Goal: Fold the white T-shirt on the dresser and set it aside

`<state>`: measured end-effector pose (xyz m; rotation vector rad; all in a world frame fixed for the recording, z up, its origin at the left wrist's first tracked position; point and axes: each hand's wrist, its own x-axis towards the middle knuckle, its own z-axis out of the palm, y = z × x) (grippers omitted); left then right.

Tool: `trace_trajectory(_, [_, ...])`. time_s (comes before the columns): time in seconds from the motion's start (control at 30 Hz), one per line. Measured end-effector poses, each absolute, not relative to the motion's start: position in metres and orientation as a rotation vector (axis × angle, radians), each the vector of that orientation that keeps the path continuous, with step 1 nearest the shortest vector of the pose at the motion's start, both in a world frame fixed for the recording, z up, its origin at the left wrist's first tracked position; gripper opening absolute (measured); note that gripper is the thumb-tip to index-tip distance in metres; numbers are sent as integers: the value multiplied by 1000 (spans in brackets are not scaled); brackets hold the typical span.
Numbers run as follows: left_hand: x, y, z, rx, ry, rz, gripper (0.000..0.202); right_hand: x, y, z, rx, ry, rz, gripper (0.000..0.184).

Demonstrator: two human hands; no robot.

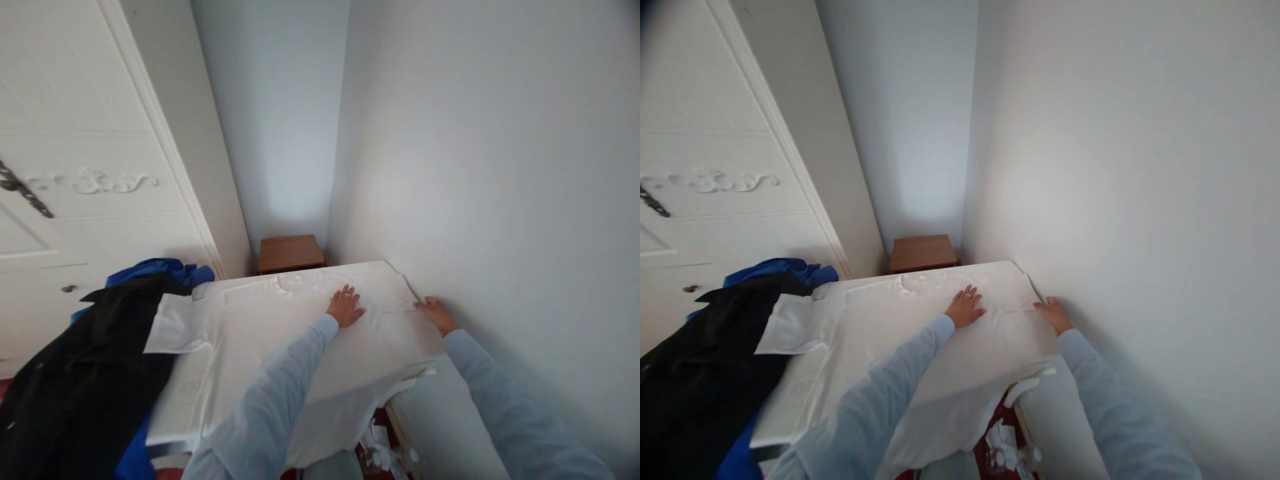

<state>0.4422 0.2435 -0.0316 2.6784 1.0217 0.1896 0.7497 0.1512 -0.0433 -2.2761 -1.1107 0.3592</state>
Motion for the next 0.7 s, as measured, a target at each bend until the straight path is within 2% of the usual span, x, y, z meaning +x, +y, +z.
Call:
trace_trajectory(0.2, [477,270,-41,2739,1000,165,55,748,187,-51,-2357,-1148,379,26])
trace_trajectory(0.47, [474,275,-63,2822,952,257,62,737,208,-66,-2398,-1150,310,51])
trace_trajectory(0.53, [474,274,-64,2826,960,271,62,738,209,-66,-2435,-1136,292,51])
trace_trajectory(0.7, [475,272,-62,2810,969,299,62,748,210,-62,-2470,-1146,322,27])
